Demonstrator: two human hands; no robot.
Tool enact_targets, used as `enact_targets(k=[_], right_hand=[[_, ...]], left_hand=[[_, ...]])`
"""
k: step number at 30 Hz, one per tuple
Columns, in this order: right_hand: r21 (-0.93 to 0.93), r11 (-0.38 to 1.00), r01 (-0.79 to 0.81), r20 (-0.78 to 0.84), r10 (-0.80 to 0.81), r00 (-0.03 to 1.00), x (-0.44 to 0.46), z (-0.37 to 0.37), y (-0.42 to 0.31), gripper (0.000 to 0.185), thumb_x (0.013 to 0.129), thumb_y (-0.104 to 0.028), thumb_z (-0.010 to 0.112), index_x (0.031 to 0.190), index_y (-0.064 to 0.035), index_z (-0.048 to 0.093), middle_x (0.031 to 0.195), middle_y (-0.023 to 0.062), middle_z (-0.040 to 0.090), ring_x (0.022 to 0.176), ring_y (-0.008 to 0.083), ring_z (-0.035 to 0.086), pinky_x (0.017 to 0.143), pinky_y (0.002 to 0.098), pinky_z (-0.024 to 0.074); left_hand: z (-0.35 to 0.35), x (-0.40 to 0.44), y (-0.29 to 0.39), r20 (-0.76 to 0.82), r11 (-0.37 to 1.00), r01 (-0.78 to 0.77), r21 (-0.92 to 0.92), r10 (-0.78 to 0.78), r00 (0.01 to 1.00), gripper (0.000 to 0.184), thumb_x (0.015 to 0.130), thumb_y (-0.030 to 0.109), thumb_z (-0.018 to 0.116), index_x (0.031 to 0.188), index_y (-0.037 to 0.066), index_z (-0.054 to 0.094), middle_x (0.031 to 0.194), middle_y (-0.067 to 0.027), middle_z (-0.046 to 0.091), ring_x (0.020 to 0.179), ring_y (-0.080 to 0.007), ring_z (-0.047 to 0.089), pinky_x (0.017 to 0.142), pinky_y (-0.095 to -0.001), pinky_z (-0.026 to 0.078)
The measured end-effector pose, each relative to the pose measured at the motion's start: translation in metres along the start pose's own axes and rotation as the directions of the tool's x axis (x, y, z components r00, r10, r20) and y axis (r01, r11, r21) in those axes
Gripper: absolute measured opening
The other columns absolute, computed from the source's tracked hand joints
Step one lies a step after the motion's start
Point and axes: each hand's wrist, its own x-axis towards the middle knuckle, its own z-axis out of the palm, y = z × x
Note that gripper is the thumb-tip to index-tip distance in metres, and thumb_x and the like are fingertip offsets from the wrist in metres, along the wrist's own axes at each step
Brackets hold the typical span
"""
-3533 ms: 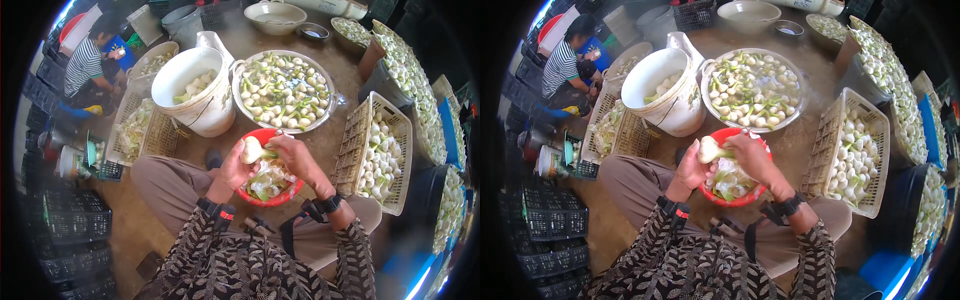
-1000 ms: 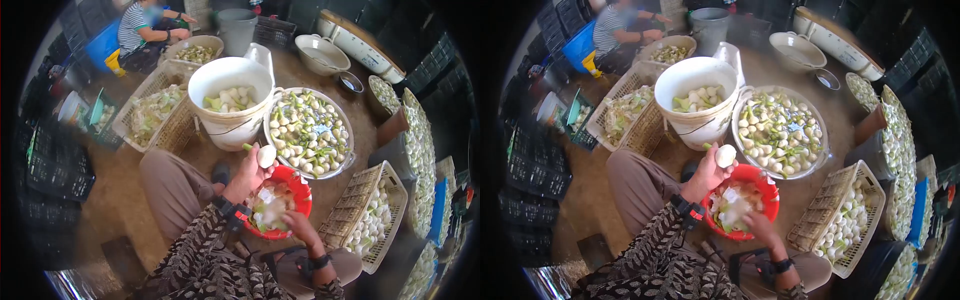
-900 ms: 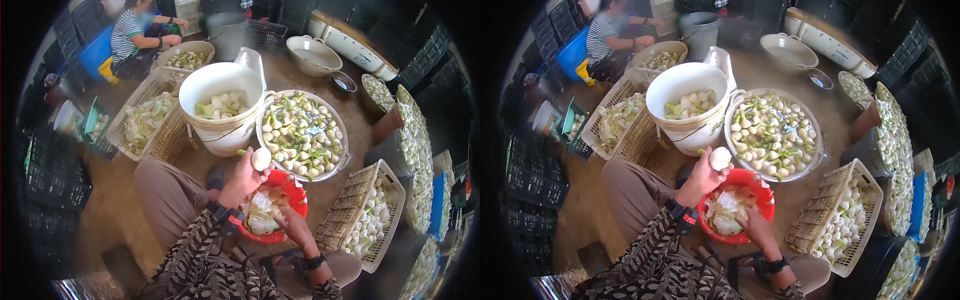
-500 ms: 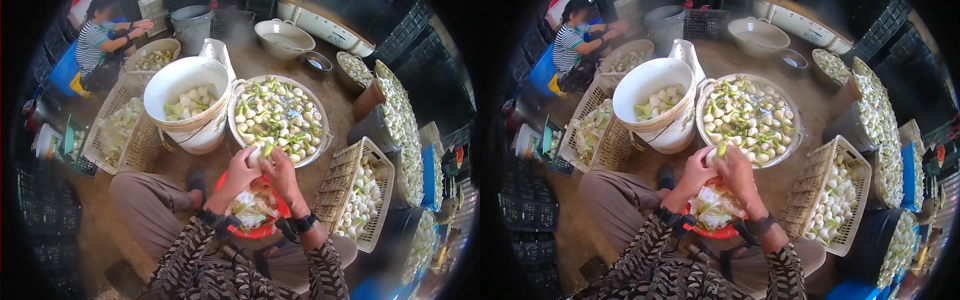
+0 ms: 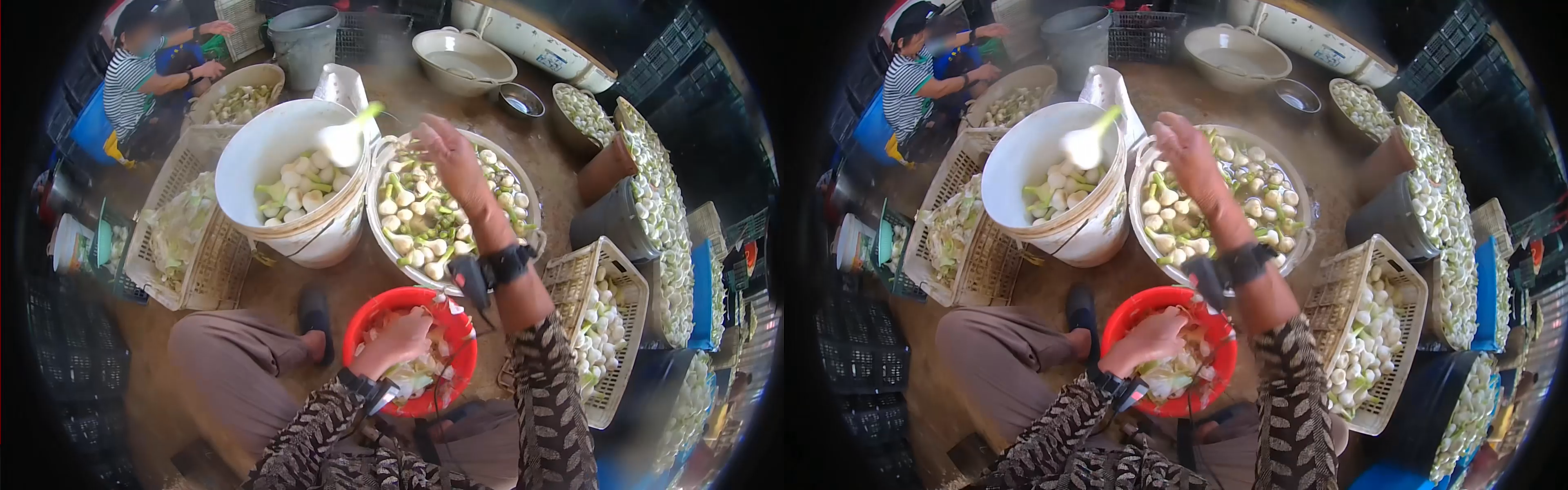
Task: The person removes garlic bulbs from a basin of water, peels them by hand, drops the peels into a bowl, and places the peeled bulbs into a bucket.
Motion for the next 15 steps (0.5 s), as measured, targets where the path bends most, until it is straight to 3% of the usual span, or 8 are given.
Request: enact_targets(k=[1,2,4,5,7,10,12,15], right_hand=[[-0.267,0.956,0.12,0.003,-0.124,0.992,0.011,-0.021,0.032,0.026,0.09,-0.02,0.05,0.101,0.0028,0.057,0.09,0.0184,0.062,0.081,0.0308,0.06,0.072,0.0368,0.047],[-0.479,0.877,0.029,0.013,-0.026,1.0,0.014,-0.041,0.064,0.024,0.088,-0.019,0.049,0.093,0.0023,0.059,0.088,0.0225,0.061,0.08,0.0382,0.057,0.073,0.0408,0.0457],[-0.734,0.679,-0.027,0.161,0.212,0.964,0.009,-0.067,0.145,0.026,0.084,-0.021,0.047,0.083,0.0001,0.062,0.078,0.0234,0.06,0.079,0.0399,0.057,0.072,0.0453,0.0449],[-0.864,0.464,0.195,0.307,0.179,0.935,-0.002,-0.071,0.197,0.021,0.085,-0.016,0.043,0.085,-0.0027,0.059,0.082,0.0187,0.062,0.076,0.0344,0.06,0.067,0.0427,0.0473],[-0.867,0.488,-0.103,0.094,0.362,0.928,-0.036,-0.058,0.253,0.024,0.08,-0.018,0.048,0.094,-0.0005,0.057,0.094,0.023,0.061,0.087,0.0408,0.058,0.076,0.0479,0.0459],[-0.882,0.444,-0.157,0.066,0.447,0.892,-0.05,-0.034,0.274,0.022,0.075,-0.018,0.055,0.085,0.0007,0.057,0.087,0.0235,0.062,0.082,0.0392,0.06,0.073,0.0474,0.0469],[-0.955,0.293,-0.042,0.104,0.465,0.879,-0.056,-0.033,0.307,0.018,0.074,-0.019,0.057,0.081,-0.0032,0.059,0.087,0.0197,0.064,0.078,0.0348,0.062,0.069,0.046,0.0484],[-0.938,0.345,-0.038,0.145,0.488,0.861,-0.055,-0.046,0.323,0.027,0.071,-0.023,0.061,0.09,-0.0029,0.061,0.09,0.0208,0.064,0.08,0.0348,0.063,0.071,0.0447,0.0489]], left_hand=[[-0.013,0.009,0.001,0.221,0.991,0.129,-0.043,-0.116,0.968,0.036,0.079,0.017,0.054,0.11,-0.003,0.051,0.086,-0.0247,0.061,0.082,-0.0405,0.059,0.076,-0.0467,0.046],[-0.018,0.013,0.002,0.216,0.989,0.138,-0.045,-0.125,0.968,0.036,0.079,0.017,0.054,0.11,-0.003,0.051,0.086,-0.0247,0.061,0.082,-0.0405,0.059,0.076,-0.0467,0.046],[-0.024,0.018,0.001,0.24,0.967,0.247,-0.064,-0.225,0.944,0.036,0.08,0.021,0.055,0.107,-0.003,0.053,0.087,-0.0244,0.061,0.084,-0.0382,0.06,0.075,-0.0469,0.046],[-0.026,0.019,0.002,0.224,0.96,0.273,-0.067,-0.252,0.941,0.037,0.081,0.024,0.055,0.106,-0.003,0.053,0.087,-0.0235,0.062,0.085,-0.0389,0.059,0.075,-0.0482,0.045],[-0.024,0.024,-0.005,0.276,0.964,0.265,-0.039,-0.244,0.93,0.031,0.08,0.022,0.054,0.097,-0.003,0.057,0.088,-0.0238,0.06,0.084,-0.0391,0.059,0.075,-0.0471,0.046],[-0.015,0.03,-0.031,0.177,0.958,0.201,-0.203,-0.166,0.97,0.028,0.077,0.022,0.055,0.089,-0.003,0.059,0.089,-0.024,0.058,0.088,-0.0385,0.057,0.078,-0.0463,0.045],[-0.026,0.039,-0.037,0.093,0.96,0.123,-0.252,-0.102,0.99,0.035,0.078,0.022,0.055,0.106,0.002,0.057,0.095,-0.0211,0.06,0.091,-0.0382,0.056,0.08,-0.0447,0.045],[-0.03,0.044,-0.046,0.12,0.954,0.206,-0.218,-0.183,0.976,0.034,0.082,0.021,0.053,0.112,0.005,0.056,0.096,-0.02,0.062,0.084,-0.0359,0.061,0.075,-0.0434,0.048]])
